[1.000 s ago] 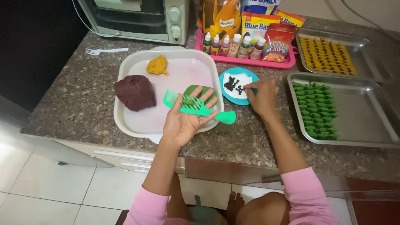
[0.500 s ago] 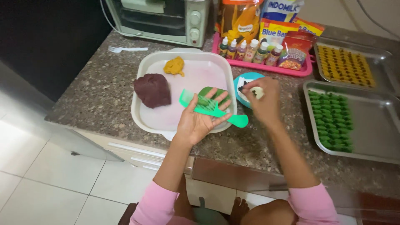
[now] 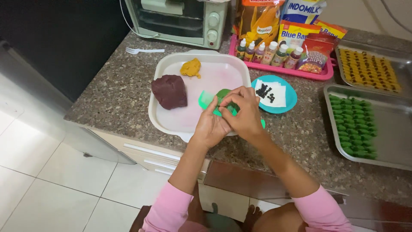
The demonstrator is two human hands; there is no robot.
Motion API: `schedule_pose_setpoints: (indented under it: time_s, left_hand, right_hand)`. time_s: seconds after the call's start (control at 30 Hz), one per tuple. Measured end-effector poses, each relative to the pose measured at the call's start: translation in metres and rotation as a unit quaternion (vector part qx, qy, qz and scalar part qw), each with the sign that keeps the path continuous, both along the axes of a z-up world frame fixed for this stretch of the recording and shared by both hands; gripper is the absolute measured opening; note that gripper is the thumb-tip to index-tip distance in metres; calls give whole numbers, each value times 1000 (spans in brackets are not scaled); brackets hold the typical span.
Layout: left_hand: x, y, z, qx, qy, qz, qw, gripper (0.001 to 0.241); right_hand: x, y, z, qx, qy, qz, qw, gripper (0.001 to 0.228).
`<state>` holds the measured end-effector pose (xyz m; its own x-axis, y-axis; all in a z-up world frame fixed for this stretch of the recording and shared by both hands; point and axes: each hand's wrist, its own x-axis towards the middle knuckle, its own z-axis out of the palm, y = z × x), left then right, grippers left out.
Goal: Shaping and texturing small pieces of green dough using a plastic comb to create decorative pastry elements.
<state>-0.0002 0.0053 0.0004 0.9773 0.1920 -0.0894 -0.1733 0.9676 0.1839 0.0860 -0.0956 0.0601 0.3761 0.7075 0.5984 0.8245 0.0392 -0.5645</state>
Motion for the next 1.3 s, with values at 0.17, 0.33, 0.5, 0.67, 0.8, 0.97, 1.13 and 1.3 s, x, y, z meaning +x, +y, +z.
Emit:
schedule_pose_setpoints:
  time_s: [0.17, 0.33, 0.5, 0.67, 0.8, 0.97, 1.13, 1.3]
  left_hand:
    - [-2, -7, -2, 26, -14, 19, 999, 65]
    - [5, -2, -13, 61, -31, 24, 997, 57]
    - [8, -1, -20, 70, -43, 12, 997, 55]
    - [-2, -6, 5, 60, -18, 16, 998, 55]
    - [-10, -15, 25, 71, -17, 17, 997, 57]
    - [-16, -18, 43, 67, -55, 8, 996, 65]
    - [-18, -19, 42, 73, -55, 4, 996, 65]
    - [-18, -18, 42, 82, -57, 9, 995, 65]
  right_hand:
    - [0, -2, 5, -32, 30, -10, 999, 15]
    - [9, -1, 5, -49, 55, 4, 997, 19]
    - [10, -2, 3, -51, 58, 9, 997, 18]
    - [9, -4, 9, -40, 90, 27, 995, 16]
    - [42, -18, 27, -19, 140, 75, 987, 9]
    - [164, -56, -26, -44, 8, -142, 989, 5]
    - [164, -72, -38, -157, -24, -232, 960, 7]
    - [161, -69, -34, -168, -60, -223, 958, 13]
